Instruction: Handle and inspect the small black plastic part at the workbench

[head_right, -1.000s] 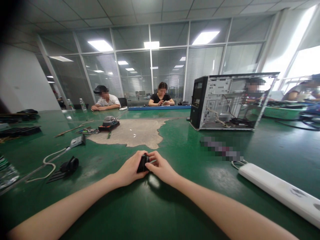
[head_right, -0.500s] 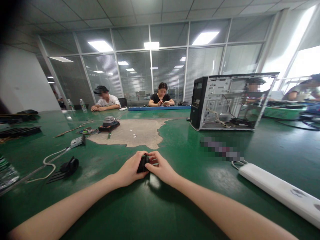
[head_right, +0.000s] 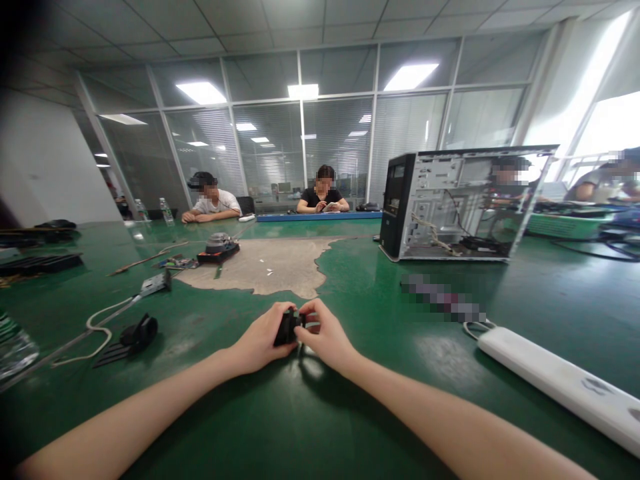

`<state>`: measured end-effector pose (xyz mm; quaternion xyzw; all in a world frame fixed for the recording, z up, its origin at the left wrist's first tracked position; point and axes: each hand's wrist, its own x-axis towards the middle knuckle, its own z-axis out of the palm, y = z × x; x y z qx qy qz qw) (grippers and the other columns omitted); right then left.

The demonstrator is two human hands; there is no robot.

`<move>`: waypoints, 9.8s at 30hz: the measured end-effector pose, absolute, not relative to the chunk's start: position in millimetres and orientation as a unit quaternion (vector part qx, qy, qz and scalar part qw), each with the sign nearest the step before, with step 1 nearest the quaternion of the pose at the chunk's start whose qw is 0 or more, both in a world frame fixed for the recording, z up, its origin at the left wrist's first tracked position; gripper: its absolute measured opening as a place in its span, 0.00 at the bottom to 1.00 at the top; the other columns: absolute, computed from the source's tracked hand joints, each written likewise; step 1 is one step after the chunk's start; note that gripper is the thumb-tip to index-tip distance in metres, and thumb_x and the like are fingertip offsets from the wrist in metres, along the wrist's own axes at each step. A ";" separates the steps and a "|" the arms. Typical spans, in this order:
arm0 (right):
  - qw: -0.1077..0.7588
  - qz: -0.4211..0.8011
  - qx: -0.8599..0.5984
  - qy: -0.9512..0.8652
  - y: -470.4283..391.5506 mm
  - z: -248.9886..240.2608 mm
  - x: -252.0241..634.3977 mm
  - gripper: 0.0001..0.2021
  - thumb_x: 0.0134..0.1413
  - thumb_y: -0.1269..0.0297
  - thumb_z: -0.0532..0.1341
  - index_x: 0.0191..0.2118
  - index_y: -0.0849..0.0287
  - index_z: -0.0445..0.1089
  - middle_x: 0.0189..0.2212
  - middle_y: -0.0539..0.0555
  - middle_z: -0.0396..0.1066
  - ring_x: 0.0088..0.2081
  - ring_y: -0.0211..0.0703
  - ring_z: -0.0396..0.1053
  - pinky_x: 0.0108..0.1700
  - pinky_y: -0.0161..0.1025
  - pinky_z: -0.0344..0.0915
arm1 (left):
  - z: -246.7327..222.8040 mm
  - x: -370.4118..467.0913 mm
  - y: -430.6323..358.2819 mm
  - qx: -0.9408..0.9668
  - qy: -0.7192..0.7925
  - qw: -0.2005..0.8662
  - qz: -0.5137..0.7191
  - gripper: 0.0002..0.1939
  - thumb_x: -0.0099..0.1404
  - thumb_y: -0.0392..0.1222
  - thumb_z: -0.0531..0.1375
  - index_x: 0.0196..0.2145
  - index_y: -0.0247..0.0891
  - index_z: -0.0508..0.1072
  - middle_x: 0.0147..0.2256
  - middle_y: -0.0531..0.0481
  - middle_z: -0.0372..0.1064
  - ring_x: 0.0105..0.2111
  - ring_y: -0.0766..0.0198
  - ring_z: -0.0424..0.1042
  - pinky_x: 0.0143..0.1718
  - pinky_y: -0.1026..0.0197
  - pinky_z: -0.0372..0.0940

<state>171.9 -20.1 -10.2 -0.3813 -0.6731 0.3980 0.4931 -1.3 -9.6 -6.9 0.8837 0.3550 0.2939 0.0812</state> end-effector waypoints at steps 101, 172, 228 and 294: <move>0.433 0.367 -0.350 -0.746 -26.1 -8.9 170.8 0.08 0.51 0.62 0.56 0.37 0.57 0.59 0.33 0.50 0.66 0.37 0.39 0.65 0.41 0.39 0.63 | -3.9 -0.7 -12.8 0.894 0.338 0.061 0.288 0.29 0.52 0.39 0.60 0.49 0.39 0.51 0.44 0.44 0.57 0.43 0.55 0.62 0.43 0.51 0.60; 0.444 0.466 -0.328 -0.691 -24.1 -9.5 170.8 0.12 0.46 0.62 0.61 0.36 0.57 0.59 0.35 0.50 0.64 0.40 0.41 0.66 0.38 0.38 0.65 | -7.2 -1.6 -10.0 0.892 0.341 0.066 0.291 0.29 0.51 0.38 0.60 0.48 0.40 0.51 0.45 0.45 0.57 0.43 0.55 0.62 0.43 0.52 0.60; 0.446 0.423 -0.352 -0.706 -23.3 -11.5 170.1 0.13 0.47 0.64 0.60 0.39 0.56 0.59 0.40 0.52 0.61 0.43 0.42 0.64 0.39 0.40 0.67 | -5.3 -1.2 -11.5 0.890 0.343 0.072 0.291 0.29 0.51 0.38 0.60 0.48 0.40 0.52 0.44 0.45 0.57 0.43 0.55 0.62 0.43 0.51 0.60; 0.445 0.430 -0.351 -0.703 -21.3 -11.7 170.9 0.11 0.47 0.66 0.59 0.38 0.57 0.59 0.39 0.52 0.62 0.43 0.43 0.65 0.39 0.39 0.66 | -6.5 -1.4 -10.6 0.889 0.341 0.070 0.297 0.29 0.51 0.39 0.61 0.48 0.40 0.52 0.44 0.45 0.57 0.43 0.55 0.62 0.42 0.52 0.60</move>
